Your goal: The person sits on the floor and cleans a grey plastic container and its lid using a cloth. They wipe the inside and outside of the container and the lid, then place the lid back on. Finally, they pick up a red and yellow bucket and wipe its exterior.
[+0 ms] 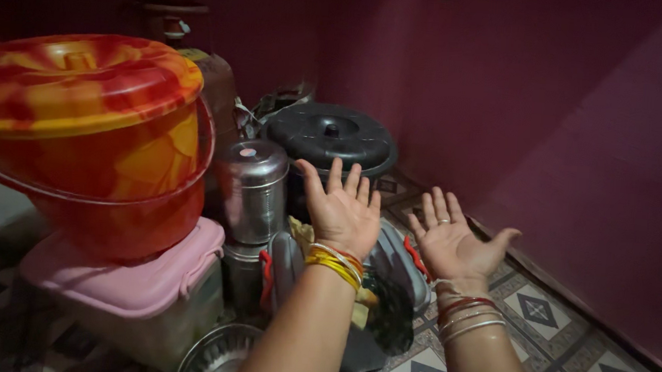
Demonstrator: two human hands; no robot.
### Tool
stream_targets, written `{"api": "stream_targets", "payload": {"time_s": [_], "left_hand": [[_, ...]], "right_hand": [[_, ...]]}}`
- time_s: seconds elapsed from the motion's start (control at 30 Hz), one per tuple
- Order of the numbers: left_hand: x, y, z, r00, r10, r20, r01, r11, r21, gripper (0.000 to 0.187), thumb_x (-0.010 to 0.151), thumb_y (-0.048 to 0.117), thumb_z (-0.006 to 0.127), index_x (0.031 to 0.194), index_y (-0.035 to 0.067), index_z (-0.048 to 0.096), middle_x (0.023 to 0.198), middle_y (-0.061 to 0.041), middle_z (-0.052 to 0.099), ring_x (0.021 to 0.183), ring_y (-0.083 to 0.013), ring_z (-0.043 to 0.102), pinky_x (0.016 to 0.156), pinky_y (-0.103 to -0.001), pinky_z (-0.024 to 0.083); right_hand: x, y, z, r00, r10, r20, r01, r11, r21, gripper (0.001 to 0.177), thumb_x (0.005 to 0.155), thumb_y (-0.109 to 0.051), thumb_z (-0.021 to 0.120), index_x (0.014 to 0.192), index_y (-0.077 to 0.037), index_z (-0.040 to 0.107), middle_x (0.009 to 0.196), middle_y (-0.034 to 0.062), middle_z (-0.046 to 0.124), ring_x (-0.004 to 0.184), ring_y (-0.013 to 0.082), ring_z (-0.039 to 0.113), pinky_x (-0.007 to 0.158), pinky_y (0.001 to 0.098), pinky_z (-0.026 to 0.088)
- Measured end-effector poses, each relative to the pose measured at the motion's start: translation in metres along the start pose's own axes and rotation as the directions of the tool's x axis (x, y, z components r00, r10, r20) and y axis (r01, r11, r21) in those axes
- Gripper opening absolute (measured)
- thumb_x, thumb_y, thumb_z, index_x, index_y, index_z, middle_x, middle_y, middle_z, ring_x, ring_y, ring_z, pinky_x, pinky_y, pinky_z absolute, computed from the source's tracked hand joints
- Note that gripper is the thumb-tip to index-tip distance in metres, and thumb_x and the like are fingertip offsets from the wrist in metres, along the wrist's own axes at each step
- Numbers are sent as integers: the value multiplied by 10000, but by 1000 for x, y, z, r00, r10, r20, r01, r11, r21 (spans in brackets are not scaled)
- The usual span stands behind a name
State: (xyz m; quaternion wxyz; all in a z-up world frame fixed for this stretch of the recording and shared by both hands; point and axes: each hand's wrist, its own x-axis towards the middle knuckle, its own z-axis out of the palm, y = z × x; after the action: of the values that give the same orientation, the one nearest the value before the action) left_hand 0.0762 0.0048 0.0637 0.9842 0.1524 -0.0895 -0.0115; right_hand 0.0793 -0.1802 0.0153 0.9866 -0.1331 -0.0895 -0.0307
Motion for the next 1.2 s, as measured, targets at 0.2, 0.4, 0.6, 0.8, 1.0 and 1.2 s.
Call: {"api": "stream_targets", "payload": {"time_s": [0.2, 0.4, 0.6, 0.8, 1.0, 1.2], "left_hand": [[-9, -6, -38, 949, -241, -205, 312, 619, 721, 987, 735, 755, 467, 1598, 340, 225, 1708, -10, 216, 1592, -290, 101, 1177, -673, 68], [-50, -27, -91, 988, -154, 24, -111, -580, 807, 554, 746, 504, 744, 1188, 170, 731, 1446, -161, 549, 1451, -400, 322, 1157, -646, 192], [-47, -32, -127, 981, -102, 164, -194, -522, 831, 350, 842, 293, 741, 1112, 74, 699, 1266, -148, 671, 1299, -337, 562, 1145, -538, 354], [-44, -8, -135, 929, 346, 130, 67, -503, 862, 298, 900, 129, 616, 1188, 119, 688, 1316, -113, 633, 1224, -362, 564, 1069, -487, 422], [-54, 4, -91, 960, 280, -18, 215, -692, 689, 538, 880, 393, 736, 1338, 130, 635, 1514, -111, 424, 1440, -411, 314, 1130, -661, 217], [-63, 9, -58, 962, 84, -258, 249, -654, 715, 741, 824, 569, 762, 1401, 146, 569, 1598, -72, 340, 1458, -335, 322, 1151, -606, 299]], "right_hand": [[6, 19, -33, 961, 129, -244, -244, 812, -531, 1050, 850, -822, 342, 1593, -81, 292, 1646, 120, 411, 1518, 302, 374, 1191, 510, 266], [21, 42, -91, 966, -232, -111, -135, -92, -987, 616, 836, -486, 715, 1353, -151, 702, 1325, 136, 767, 1204, 335, 708, 961, 450, 563], [23, 31, -123, 971, -180, -159, -240, -676, -697, 578, 849, -320, 788, 1404, -337, 627, 1420, 90, 641, 1304, 320, 591, 1087, 433, 477], [18, 16, -130, 902, -175, -396, -433, -356, -828, 687, 884, -339, 746, 1530, -346, 512, 1472, 136, 600, 1347, 318, 581, 1116, 459, 480], [12, -6, -132, 875, -194, -443, -483, -396, -781, 915, 881, -401, 757, 1639, -198, 286, 1488, 234, 551, 1375, 379, 536, 1167, 493, 427], [2, -45, -156, 799, -147, -583, -598, -288, -748, 788, 970, -589, 534, 1542, -54, 445, 1420, 285, 651, 1306, 404, 637, 1129, 531, 463]]}}
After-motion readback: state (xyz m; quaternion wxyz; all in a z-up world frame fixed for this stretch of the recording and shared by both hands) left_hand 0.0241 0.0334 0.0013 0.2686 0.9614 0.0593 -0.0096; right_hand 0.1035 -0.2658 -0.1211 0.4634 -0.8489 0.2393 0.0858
